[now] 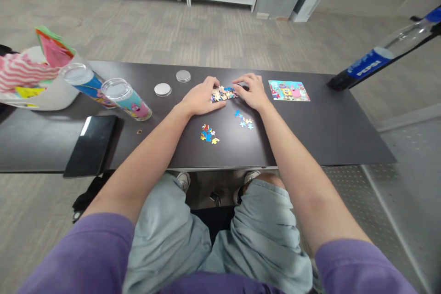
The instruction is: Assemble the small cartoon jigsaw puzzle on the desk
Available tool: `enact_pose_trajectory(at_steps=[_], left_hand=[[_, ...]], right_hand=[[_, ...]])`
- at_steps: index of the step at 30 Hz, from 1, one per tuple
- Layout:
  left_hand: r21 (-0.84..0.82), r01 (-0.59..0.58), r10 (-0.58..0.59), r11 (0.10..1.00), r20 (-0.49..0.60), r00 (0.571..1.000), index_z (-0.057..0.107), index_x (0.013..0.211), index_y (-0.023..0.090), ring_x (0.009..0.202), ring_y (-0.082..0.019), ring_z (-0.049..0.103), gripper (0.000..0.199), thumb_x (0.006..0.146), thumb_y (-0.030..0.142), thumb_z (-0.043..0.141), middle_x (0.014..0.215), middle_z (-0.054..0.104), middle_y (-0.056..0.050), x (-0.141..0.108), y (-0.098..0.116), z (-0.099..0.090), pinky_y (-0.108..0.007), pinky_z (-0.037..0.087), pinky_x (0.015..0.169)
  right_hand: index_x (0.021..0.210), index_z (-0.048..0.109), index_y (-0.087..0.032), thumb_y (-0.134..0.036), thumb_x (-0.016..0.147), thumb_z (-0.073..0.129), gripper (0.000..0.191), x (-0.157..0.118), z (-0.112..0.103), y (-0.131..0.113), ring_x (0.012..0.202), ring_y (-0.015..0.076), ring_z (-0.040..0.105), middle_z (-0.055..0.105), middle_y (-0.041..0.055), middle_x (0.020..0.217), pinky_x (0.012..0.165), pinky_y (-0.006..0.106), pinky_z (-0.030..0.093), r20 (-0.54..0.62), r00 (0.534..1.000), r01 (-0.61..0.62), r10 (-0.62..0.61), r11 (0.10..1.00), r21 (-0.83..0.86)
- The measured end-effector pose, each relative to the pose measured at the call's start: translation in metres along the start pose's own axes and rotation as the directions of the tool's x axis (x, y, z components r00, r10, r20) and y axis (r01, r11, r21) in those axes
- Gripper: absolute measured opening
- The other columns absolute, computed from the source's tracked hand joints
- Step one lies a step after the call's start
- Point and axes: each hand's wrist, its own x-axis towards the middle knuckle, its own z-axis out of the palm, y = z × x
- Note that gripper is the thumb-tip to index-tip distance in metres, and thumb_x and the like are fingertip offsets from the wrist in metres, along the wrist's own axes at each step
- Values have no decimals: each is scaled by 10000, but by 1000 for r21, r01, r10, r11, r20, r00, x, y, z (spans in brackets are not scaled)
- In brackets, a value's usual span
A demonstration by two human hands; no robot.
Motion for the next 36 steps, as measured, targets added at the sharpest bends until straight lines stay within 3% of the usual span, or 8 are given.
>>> enact_pose_trajectory(at_steps=[4, 7, 11, 14, 17, 25, 31, 36], left_hand=[[-52, -95, 92, 994, -57, 994, 773, 1450, 231, 1644, -498, 670, 563, 976, 439, 995, 1665, 699, -237, -4, -13, -2, -665, 556, 1461], [-88, -200, 193, 976, -73, 978, 841, 1347, 258, 1526, -448, 706, 367, 1026, 384, 967, 1536, 737, -185, -6, -24, -5, -655, 537, 1448], [-83, -227, 222, 970, -65, 973, 907, 1361, 296, 1445, -386, 716, 286, 1082, 354, 929, 1483, 765, -131, -10, -28, -12, -640, 499, 1445], [-86, -235, 229, 968, -72, 971, 924, 1298, 298, 1453, -371, 714, 193, 1108, 332, 912, 1494, 784, -118, -11, -25, -15, -629, 476, 1446], [-127, -222, 216, 967, -60, 974, 908, 1231, 286, 1433, -357, 729, 129, 1106, 314, 922, 1456, 811, -97, -9, -22, -14, -617, 475, 1437], [-198, -118, 120, 973, -2, 993, 960, 1117, 324, 1539, -409, 698, 249, 957, 424, 1122, 1504, 816, -57, -9, -15, -26, -704, 407, 1481], [-302, -142, 227, 943, 269, 936, 1003, 980, 378, 1651, -443, 655, 433, 810, 739, 1172, 1538, 814, 10, -17, 0, -51, -668, 397, 1519], [-289, -126, 181, 949, 175, 968, 997, 1024, 358, 1618, -429, 675, 346, 889, 628, 1167, 1490, 824, -18, -17, -2, -46, -690, 428, 1511]], right_hand=[[1342, 957, -322, -536, 1173, 874, 285, 10, 1, 20, 1521, 446, 745, 880, 125, 1499, 1428, 694, 560, -36, 997, 67, -63, 993, 102], [1429, 920, -358, -763, 1158, 843, 494, 17, 4, 41, 1379, 393, 774, 886, 93, 1452, 1275, 617, 659, -62, 996, 79, -67, 972, 220], [1532, 847, -359, -1094, 1030, 793, 891, 31, 16, 65, 1253, 374, 783, 879, 64, 1303, 1297, 655, 625, -138, 989, 97, -50, 926, 366], [1532, 831, -333, -1161, 974, 789, 999, 37, 22, 73, 1204, 362, 793, 845, 43, 1232, 1336, 712, 579, -174, 983, 128, -61, 907, 401], [1505, 824, -359, -1102, 991, 840, 904, 37, 22, 70, 1217, 365, 790, 833, 38, 1237, 1319, 709, 589, -157, 986, 111, -50, 905, 411], [1536, 742, -419, -643, 1089, 952, 543, 29, 12, 49, 1293, 359, 743, 869, 67, 1358, 1263, 588, 605, -68, 998, 26, -1, 925, 378], [1532, 718, -357, -475, 1109, 938, 491, 28, 10, 46, 1298, 322, 734, 860, 69, 1365, 1272, 504, 571, -66, 997, 48, -27, 936, 349], [1509, 765, -347, -391, 1076, 941, 470, 28, 8, 45, 1261, 312, 741, 883, 53, 1333, 1232, 463, 577, -81, 996, 56, -30, 935, 349]])
